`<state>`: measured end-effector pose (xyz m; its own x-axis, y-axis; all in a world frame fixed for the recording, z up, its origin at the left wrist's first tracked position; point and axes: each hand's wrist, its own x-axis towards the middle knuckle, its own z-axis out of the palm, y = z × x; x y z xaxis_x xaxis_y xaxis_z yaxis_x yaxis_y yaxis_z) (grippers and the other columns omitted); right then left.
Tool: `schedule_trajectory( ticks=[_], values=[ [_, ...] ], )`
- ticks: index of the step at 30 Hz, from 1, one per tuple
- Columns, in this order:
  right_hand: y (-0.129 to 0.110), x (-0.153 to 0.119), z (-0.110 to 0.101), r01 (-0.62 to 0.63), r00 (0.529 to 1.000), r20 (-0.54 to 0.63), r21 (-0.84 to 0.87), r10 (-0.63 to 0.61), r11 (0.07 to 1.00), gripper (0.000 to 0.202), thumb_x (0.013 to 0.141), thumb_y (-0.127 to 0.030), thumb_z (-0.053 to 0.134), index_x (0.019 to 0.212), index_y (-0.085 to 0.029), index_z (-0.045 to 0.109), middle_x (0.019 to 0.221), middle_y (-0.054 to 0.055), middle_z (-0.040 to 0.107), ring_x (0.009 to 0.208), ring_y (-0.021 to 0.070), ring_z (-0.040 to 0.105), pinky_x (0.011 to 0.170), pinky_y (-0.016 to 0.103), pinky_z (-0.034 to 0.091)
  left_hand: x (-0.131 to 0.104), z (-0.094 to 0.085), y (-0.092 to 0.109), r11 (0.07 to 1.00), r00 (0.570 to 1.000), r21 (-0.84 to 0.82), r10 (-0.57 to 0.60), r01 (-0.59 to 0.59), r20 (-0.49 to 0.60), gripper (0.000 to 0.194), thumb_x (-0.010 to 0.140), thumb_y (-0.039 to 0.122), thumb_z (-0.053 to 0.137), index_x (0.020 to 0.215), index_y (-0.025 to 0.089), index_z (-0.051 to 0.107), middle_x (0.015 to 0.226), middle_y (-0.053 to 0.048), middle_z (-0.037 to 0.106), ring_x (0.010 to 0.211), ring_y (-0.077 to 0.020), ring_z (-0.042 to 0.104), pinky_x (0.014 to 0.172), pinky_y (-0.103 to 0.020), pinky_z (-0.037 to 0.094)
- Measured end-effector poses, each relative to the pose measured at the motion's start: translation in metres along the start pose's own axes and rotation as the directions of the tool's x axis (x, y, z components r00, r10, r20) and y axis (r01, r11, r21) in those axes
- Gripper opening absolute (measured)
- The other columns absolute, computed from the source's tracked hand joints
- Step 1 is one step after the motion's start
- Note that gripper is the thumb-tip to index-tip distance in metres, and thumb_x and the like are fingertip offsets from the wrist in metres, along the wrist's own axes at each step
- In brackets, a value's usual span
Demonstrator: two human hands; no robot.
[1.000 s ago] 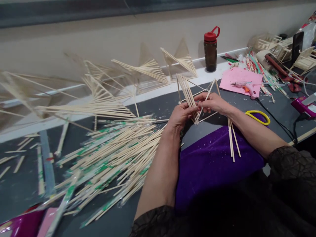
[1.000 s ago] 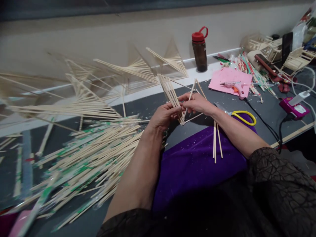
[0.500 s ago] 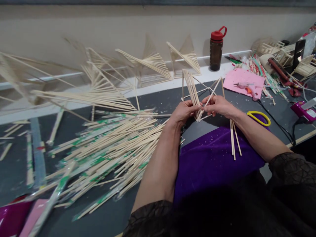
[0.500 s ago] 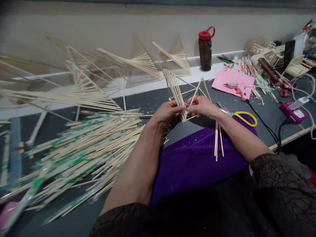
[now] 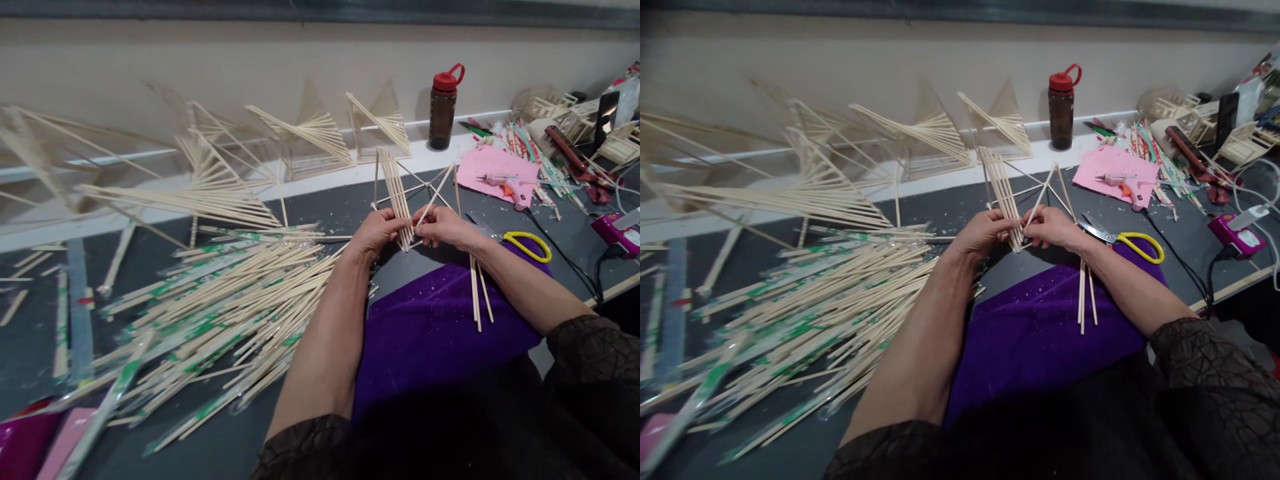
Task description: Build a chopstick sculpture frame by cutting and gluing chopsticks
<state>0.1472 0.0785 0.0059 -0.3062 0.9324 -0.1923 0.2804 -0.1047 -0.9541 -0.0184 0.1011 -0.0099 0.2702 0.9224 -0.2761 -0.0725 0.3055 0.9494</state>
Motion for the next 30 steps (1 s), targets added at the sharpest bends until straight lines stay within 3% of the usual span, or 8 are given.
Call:
schedule_trajectory(
  ticks=[22,25,27,30],
  values=[
    [0.002,0.002,-0.002,0.038,0.999,0.016,-0.018,-0.038,0.999,0.015,0.079,-0.010,0.058,0.093,-0.015,0.055,0.064,-0.004,0.054,0.051,0.0086,0.056,0.041,0.019,0.042,0.002,-0.001,-0.003,0.999,0.999,0.019,0.041,-0.041,0.018,0.025,0.048,0.022,0.083,0.063,0.011,0.066,0.057,-0.003,0.062,0.049,-0.0091,0.048,0.046,-0.023,0.034],
    [-0.005,-0.001,-0.004,0.017,0.999,0.033,-0.138,-0.012,0.990,0.014,0.083,-0.013,0.055,0.096,-0.014,0.058,0.069,-0.002,0.059,0.052,0.0090,0.058,0.044,0.019,0.043,0.002,-0.001,-0.002,1.000,1.000,0.022,0.016,-0.016,-0.017,0.030,0.046,0.024,0.085,0.067,0.011,0.069,0.060,-0.004,0.065,0.053,-0.0115,0.054,0.050,-0.023,0.039],
    [-0.013,-0.007,-0.006,0.014,1.000,0.013,-0.338,-0.011,0.941,0.017,0.084,-0.016,0.056,0.099,-0.013,0.061,0.074,0.002,0.064,0.057,0.0111,0.061,0.049,0.021,0.045,0.002,-0.001,0.000,0.999,1.000,0.035,0.006,-0.005,-0.030,0.033,0.043,0.025,0.086,0.068,0.011,0.070,0.062,-0.004,0.066,0.054,-0.0121,0.056,0.051,-0.024,0.042],
    [-0.023,-0.026,-0.013,0.071,0.996,0.008,-0.697,-0.092,0.713,0.020,0.082,-0.022,0.060,0.098,-0.012,0.066,0.085,0.009,0.070,0.073,0.0177,0.064,0.062,0.026,0.044,0.003,-0.001,0.002,0.999,1.000,0.034,-0.016,0.017,-0.021,0.038,0.041,0.028,0.087,0.071,0.010,0.071,0.065,-0.007,0.069,0.057,-0.0153,0.060,0.054,-0.027,0.047]
  ],
)
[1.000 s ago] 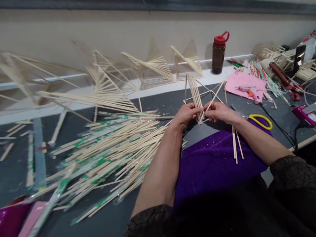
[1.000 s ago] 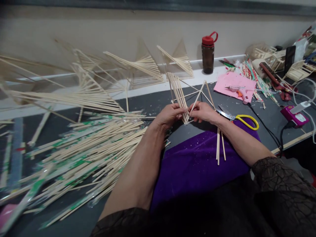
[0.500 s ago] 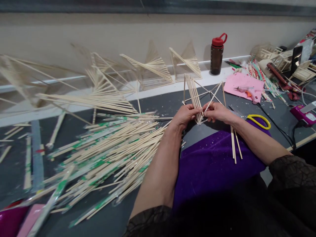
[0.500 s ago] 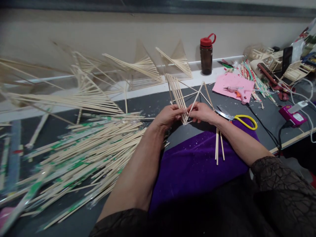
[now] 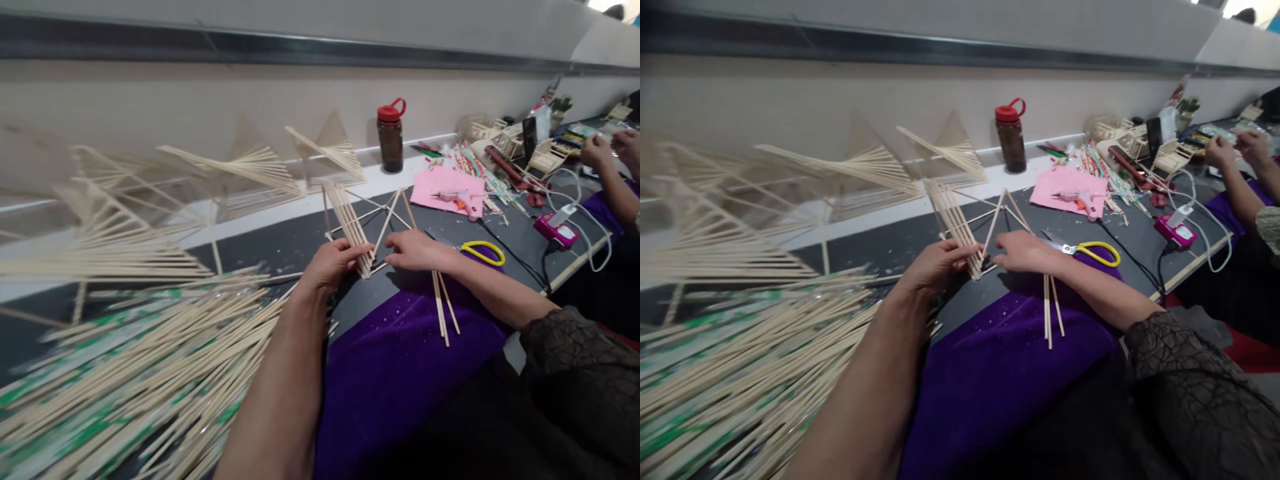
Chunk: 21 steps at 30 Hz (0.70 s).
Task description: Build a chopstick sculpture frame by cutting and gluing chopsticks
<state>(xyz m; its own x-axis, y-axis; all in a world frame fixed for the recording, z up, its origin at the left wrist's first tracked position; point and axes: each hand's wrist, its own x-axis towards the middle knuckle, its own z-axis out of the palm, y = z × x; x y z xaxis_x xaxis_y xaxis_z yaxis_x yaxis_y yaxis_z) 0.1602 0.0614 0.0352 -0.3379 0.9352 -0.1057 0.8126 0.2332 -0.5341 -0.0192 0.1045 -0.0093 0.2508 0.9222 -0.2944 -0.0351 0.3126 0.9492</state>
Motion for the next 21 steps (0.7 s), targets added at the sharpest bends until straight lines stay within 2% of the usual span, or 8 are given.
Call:
schedule_trajectory(
  ticks=[2,5,6,8,11,14,18,21],
  values=[
    [0.004,-0.015,-0.011,0.063,0.998,-0.016,-0.154,-0.066,0.986,0.019,0.084,-0.026,0.058,0.095,-0.015,0.069,0.090,0.010,0.072,0.081,0.0198,0.064,0.066,0.027,0.042,0.000,0.000,0.001,1.000,1.000,0.012,-0.016,0.016,0.006,0.039,0.042,0.030,0.086,0.073,0.009,0.073,0.068,-0.009,0.071,0.059,-0.0165,0.062,0.055,-0.027,0.048],
    [0.029,-0.035,-0.034,0.053,0.988,-0.136,-0.131,-0.071,0.990,0.021,0.087,-0.026,0.052,0.088,-0.018,0.071,0.087,0.005,0.072,0.078,0.0161,0.062,0.067,0.025,0.039,-0.001,0.000,0.001,1.000,1.000,0.026,-0.017,0.017,-0.001,0.039,0.043,0.030,0.086,0.073,0.009,0.073,0.069,-0.010,0.071,0.060,-0.0154,0.062,0.056,-0.026,0.048],
    [0.044,-0.039,-0.043,0.011,0.979,-0.201,-0.104,-0.031,0.995,0.022,0.086,-0.024,0.051,0.086,-0.017,0.071,0.085,0.004,0.072,0.076,0.0149,0.061,0.067,0.024,0.039,-0.001,0.000,0.001,1.000,1.000,0.023,-0.013,0.013,-0.003,0.038,0.043,0.030,0.086,0.072,0.009,0.073,0.069,-0.010,0.071,0.060,-0.0153,0.062,0.056,-0.026,0.048],
    [0.079,-0.041,-0.062,-0.174,0.926,-0.352,-0.083,0.135,0.981,0.025,0.087,-0.024,0.048,0.085,-0.015,0.071,0.080,0.005,0.071,0.073,0.0147,0.060,0.066,0.024,0.038,-0.001,0.000,0.001,1.000,1.000,0.015,-0.005,0.005,-0.003,0.037,0.044,0.030,0.086,0.071,0.009,0.073,0.068,-0.010,0.071,0.060,-0.0154,0.062,0.056,-0.026,0.048],
    [0.131,-0.035,-0.082,-0.459,0.790,-0.499,-0.098,0.356,0.883,0.029,0.087,-0.029,0.049,0.093,-0.012,0.072,0.082,0.009,0.072,0.076,0.0168,0.061,0.065,0.025,0.037,0.000,0.000,0.000,1.000,1.000,0.014,0.001,-0.001,-0.007,0.037,0.045,0.031,0.085,0.072,0.008,0.072,0.069,-0.010,0.071,0.060,-0.0154,0.062,0.056,-0.025,0.049],
    [0.165,-0.024,-0.086,-0.590,0.745,-0.440,-0.085,0.501,0.803,0.032,0.078,-0.039,0.061,0.093,-0.013,0.072,0.092,0.012,0.072,0.085,0.0203,0.063,0.067,0.025,0.039,-0.001,0.000,-0.001,1.000,1.000,0.011,0.011,-0.011,-0.011,0.037,0.045,0.031,0.085,0.071,0.008,0.071,0.068,-0.010,0.070,0.060,-0.0152,0.062,0.057,-0.025,0.049],
    [0.179,-0.009,-0.084,-0.633,0.715,-0.387,-0.002,0.583,0.774,0.023,0.063,-0.028,0.072,0.080,-0.013,0.072,0.081,0.012,0.071,0.083,0.0229,0.065,0.064,0.026,0.041,-0.002,0.001,0.000,1.000,1.000,0.018,0.019,-0.019,-0.012,0.036,0.044,0.031,0.085,0.070,0.010,0.071,0.067,-0.008,0.070,0.058,-0.0155,0.061,0.055,-0.026,0.049],
    [0.181,-0.007,-0.088,-0.607,0.692,-0.404,0.124,0.598,0.785,0.018,0.069,-0.029,0.065,0.071,-0.011,0.068,0.066,0.010,0.068,0.067,0.0192,0.064,0.056,0.024,0.041,-0.002,0.001,0.001,1.000,1.000,0.016,0.010,-0.009,-0.019,0.035,0.043,0.030,0.085,0.070,0.010,0.072,0.067,-0.008,0.070,0.059,-0.0157,0.062,0.056,-0.026,0.049]
  ],
)
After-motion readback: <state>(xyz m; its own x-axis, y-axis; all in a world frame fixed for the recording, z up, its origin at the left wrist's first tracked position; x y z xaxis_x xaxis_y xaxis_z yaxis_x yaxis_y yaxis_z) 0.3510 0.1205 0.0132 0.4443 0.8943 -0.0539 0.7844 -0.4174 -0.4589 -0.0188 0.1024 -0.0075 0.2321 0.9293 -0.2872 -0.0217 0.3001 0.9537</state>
